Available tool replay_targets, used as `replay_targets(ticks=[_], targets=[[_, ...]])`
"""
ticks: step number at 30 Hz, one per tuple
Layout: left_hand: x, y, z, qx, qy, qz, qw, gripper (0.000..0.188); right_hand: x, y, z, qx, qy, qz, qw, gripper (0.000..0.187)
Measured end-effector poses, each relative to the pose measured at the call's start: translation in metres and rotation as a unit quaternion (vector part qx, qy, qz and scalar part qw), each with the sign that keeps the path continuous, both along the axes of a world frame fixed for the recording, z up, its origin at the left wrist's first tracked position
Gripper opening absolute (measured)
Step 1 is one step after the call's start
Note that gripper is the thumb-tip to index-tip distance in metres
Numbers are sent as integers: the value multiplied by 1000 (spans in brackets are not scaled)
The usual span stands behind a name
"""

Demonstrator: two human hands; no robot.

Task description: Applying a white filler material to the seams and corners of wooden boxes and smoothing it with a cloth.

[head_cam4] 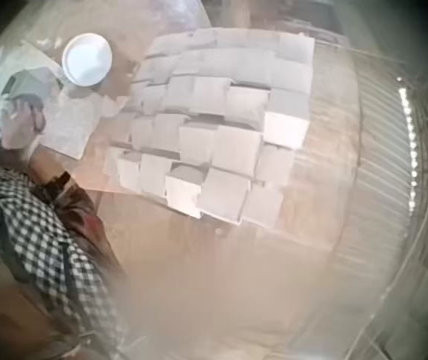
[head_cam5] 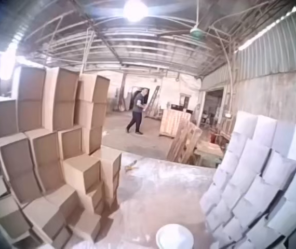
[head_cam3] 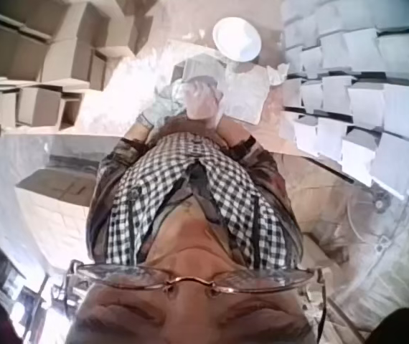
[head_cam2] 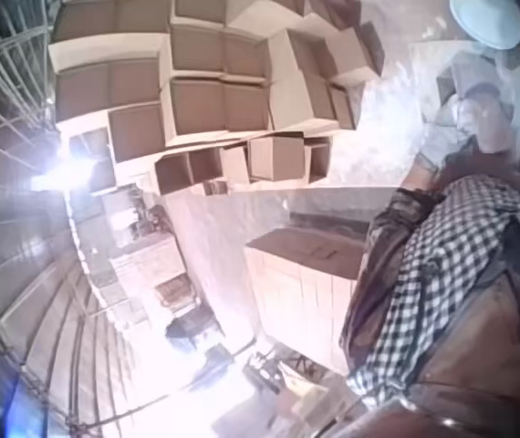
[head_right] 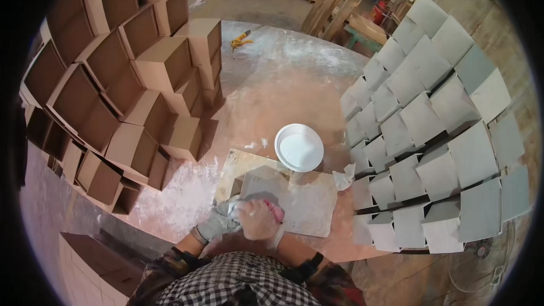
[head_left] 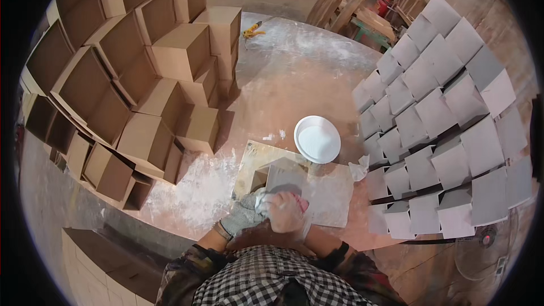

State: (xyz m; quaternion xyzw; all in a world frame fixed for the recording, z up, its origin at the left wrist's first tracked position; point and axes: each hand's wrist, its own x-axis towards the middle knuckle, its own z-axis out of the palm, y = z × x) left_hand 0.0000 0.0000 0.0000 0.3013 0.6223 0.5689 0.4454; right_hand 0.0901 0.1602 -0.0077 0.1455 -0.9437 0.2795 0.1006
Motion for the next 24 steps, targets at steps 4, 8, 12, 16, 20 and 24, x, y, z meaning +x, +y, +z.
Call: replay_targets(ticks=[4,8,12,16,20,24], targets=[[5,6,13,74,60,19,995,40,-53,7,105,37,0,-167,985,23],[12,20,65,110,-59,15,992,43,-67,26,103,-36,4,-363,931,13],[6,-2,33,58,197,21,979,47,-19,-13,96,46,0,-128,991,13],[4,3,69,33,126,12,991,45,-13,-19,99,-2,19,-197,980,18],[-1,16,56,81,55,-5,995,40,-61,36,93,33,-23,-342,939,24],[2,17,-42,163,-29,26,986,40,-49,12,91,80,18,-339,937,18]])
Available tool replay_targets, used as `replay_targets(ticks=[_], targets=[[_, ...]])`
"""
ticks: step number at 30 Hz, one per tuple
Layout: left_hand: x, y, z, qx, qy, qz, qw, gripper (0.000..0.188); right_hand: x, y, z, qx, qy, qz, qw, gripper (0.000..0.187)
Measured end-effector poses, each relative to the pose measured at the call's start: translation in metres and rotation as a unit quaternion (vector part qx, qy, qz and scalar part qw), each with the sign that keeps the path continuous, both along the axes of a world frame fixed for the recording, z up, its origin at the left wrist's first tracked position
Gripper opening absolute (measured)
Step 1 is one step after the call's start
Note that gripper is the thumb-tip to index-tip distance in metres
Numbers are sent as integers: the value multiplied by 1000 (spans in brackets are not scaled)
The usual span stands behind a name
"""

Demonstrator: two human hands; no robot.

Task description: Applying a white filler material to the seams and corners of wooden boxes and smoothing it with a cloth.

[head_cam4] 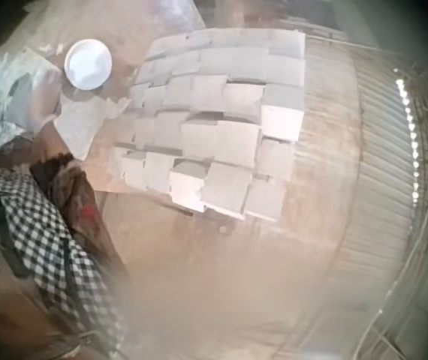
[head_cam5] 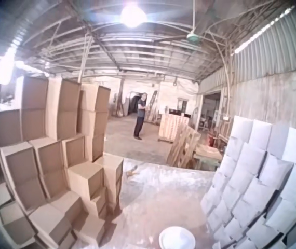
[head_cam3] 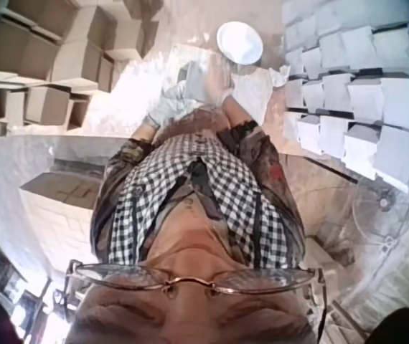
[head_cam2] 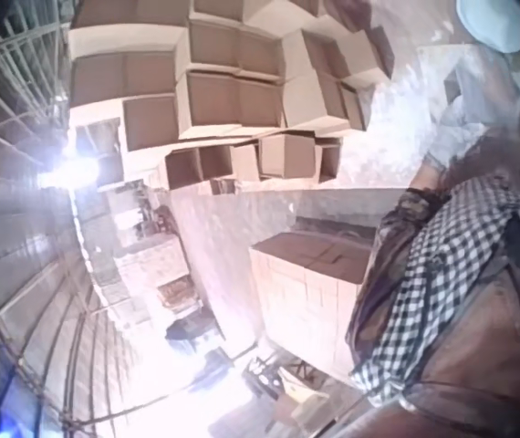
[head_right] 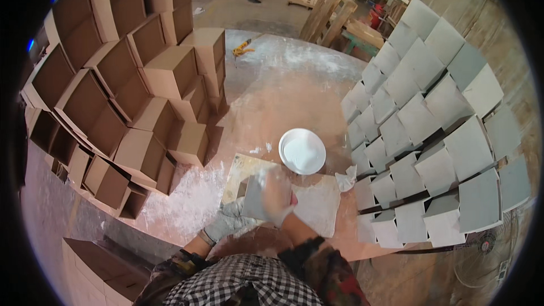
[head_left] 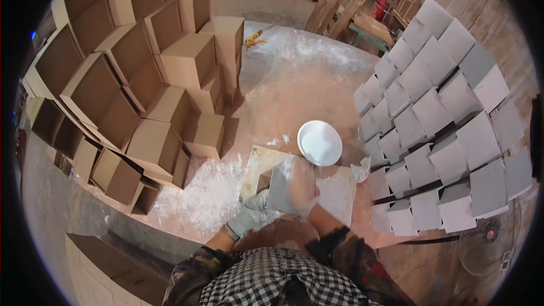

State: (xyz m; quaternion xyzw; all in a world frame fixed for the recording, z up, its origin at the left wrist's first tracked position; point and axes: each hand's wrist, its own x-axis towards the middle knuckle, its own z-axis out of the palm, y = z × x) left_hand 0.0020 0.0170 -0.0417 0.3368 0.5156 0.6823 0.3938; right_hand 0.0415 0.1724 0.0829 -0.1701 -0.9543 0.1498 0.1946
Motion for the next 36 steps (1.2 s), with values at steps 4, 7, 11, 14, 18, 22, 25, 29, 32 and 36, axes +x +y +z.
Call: replay_targets(ticks=[4,7,11,14,18,22,25,29,32,36], targets=[[3,-23,98,-72,147,1,986,52,58,-28,-11,24,-12,116,993,25],[8,-18,88,-42,-4,-34,999,52,33,-20,6,-4,-31,116,993,25],[12,-11,90,-53,-19,-52,997,49,-4,15,2,-37,15,11,999,21],[13,-14,98,-55,-17,-52,997,48,5,-2,9,-21,21,8,1000,15],[9,-16,94,-85,129,-28,988,49,51,-29,2,2,51,163,985,23],[9,-9,73,-58,-6,-13,998,51,42,-12,-28,55,-34,135,989,25],[4,-8,97,-84,212,-11,973,48,-8,19,-19,-10,-2,-12,1000,28],[11,1,109,-77,116,-29,990,34,-25,50,-14,-181,150,-76,969,25],[-7,8,88,17,-489,-72,869,32,-11,56,-22,-339,288,-68,893,21],[2,-13,96,-87,79,-33,992,29,30,39,-7,-287,273,-43,917,18]])
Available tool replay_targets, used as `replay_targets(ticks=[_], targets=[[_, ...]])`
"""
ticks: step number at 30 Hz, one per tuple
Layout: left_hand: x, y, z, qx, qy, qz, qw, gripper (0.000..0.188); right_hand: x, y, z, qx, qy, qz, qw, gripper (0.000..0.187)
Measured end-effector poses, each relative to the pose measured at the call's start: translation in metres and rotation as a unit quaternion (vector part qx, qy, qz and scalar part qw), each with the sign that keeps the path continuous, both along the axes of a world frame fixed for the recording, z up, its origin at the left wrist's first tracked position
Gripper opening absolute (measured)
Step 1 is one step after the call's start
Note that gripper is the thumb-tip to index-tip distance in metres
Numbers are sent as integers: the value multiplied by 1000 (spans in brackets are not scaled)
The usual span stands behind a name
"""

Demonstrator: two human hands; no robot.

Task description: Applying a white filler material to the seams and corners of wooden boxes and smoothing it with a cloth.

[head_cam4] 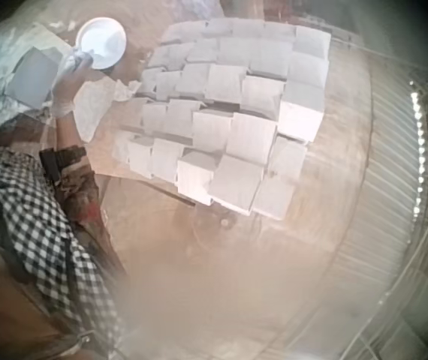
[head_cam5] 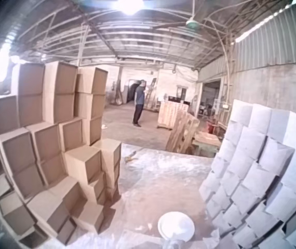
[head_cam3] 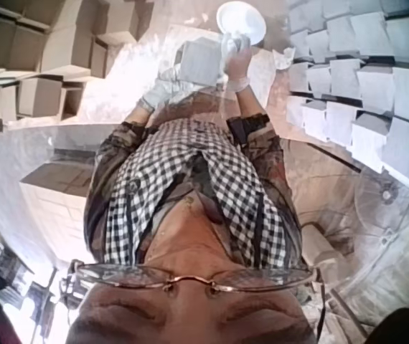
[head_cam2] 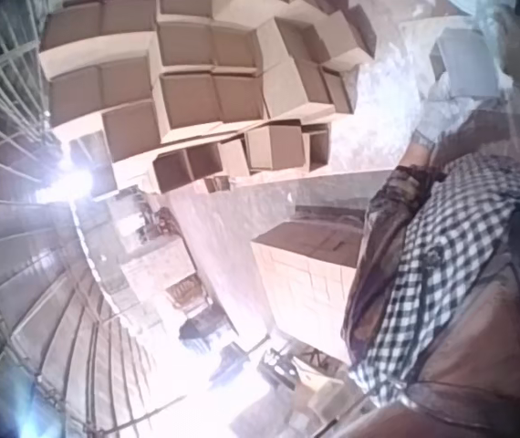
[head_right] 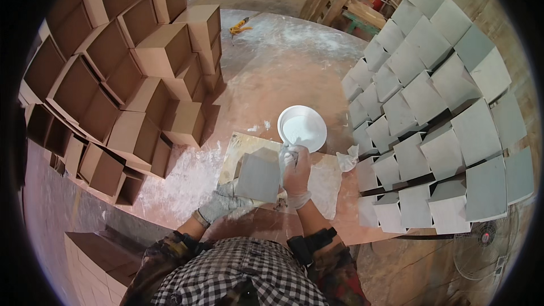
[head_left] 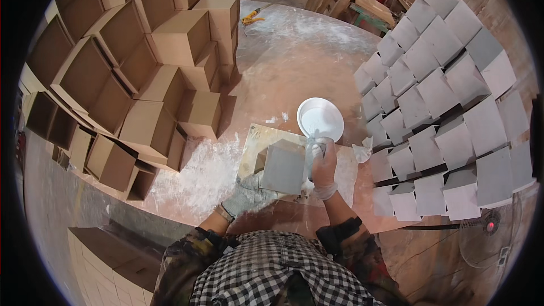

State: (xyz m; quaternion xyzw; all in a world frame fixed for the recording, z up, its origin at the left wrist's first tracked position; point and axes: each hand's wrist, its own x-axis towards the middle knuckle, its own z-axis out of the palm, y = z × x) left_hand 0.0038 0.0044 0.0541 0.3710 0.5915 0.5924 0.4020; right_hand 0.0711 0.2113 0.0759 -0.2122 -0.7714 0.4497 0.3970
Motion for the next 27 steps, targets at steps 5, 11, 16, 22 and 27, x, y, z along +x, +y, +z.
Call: replay_targets(ticks=[5,11,16,22,27], targets=[[4,-13,-7,-44,378,65,922,29,5,-37,39,149,-73,188,968,9],[2,-14,-22,-54,341,45,938,30,-10,-60,35,318,-184,300,880,18],[5,-20,-39,-68,333,48,939,30,22,-93,33,380,-232,340,828,18],[6,-15,-44,-59,332,46,940,31,-13,-70,28,376,-195,295,856,16],[6,-19,-49,-63,327,50,942,31,10,-90,23,387,-156,366,832,18]])
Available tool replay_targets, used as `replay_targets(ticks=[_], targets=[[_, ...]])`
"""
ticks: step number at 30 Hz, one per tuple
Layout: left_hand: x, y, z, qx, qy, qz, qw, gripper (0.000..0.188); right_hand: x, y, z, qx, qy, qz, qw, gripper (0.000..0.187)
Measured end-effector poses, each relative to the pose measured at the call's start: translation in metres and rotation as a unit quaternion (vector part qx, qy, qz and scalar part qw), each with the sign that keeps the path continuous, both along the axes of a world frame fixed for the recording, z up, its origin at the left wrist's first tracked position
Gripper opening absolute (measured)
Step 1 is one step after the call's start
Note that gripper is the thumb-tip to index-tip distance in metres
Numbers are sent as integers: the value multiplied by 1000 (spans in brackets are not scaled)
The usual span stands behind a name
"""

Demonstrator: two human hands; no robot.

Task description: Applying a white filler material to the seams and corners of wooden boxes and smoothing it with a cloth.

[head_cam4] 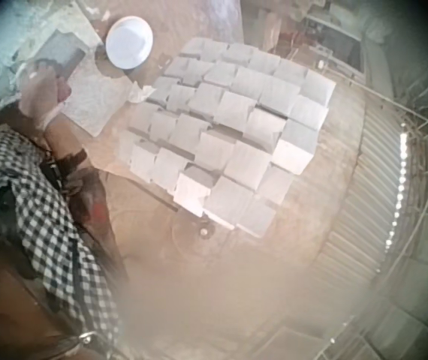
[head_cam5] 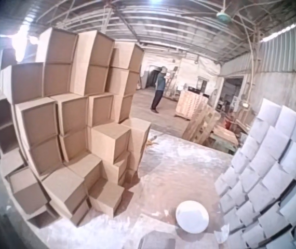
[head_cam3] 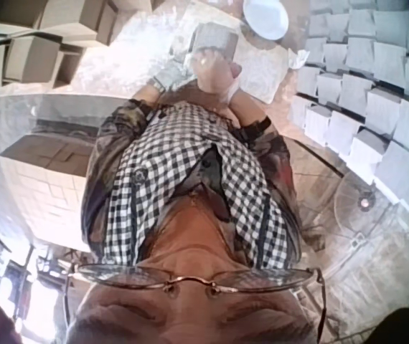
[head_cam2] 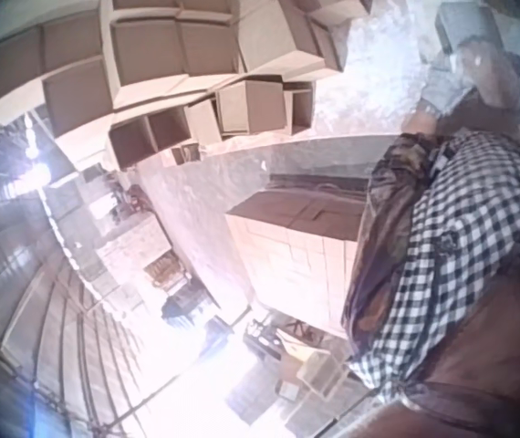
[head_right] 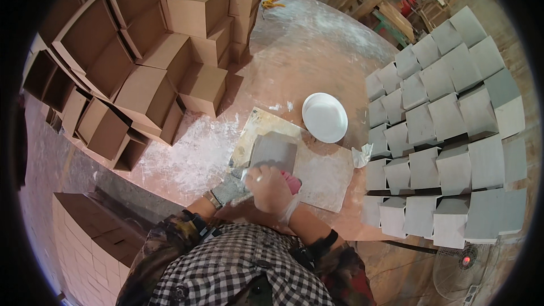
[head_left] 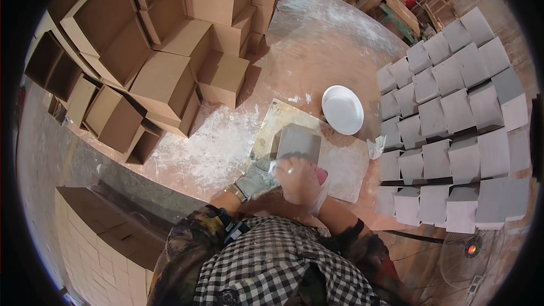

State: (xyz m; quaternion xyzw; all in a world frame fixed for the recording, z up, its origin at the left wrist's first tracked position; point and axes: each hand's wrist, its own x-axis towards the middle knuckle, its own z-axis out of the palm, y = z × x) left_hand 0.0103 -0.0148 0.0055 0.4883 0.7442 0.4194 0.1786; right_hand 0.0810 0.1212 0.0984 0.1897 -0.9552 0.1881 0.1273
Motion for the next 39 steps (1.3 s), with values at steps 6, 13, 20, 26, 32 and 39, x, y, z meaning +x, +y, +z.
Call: replay_targets(ticks=[6,13,20,26,32,39], targets=[[-1,4,3,1,3,-7,1000,32,-30,20,-9,15,39,-58,997,19],[0,-5,-4,-17,1,4,1000,33,-9,8,3,54,-57,61,995,15],[-3,6,-2,20,34,-5,999,33,-79,34,-5,68,29,-171,982,12],[9,-5,-65,-6,-185,21,983,32,-14,-4,-12,42,-1,89,995,15],[-6,8,20,-68,-38,-12,997,32,-88,31,-7,75,-35,-183,980,24],[1,-3,-13,-56,-15,14,998,34,-19,-6,-6,81,-122,36,989,21]])
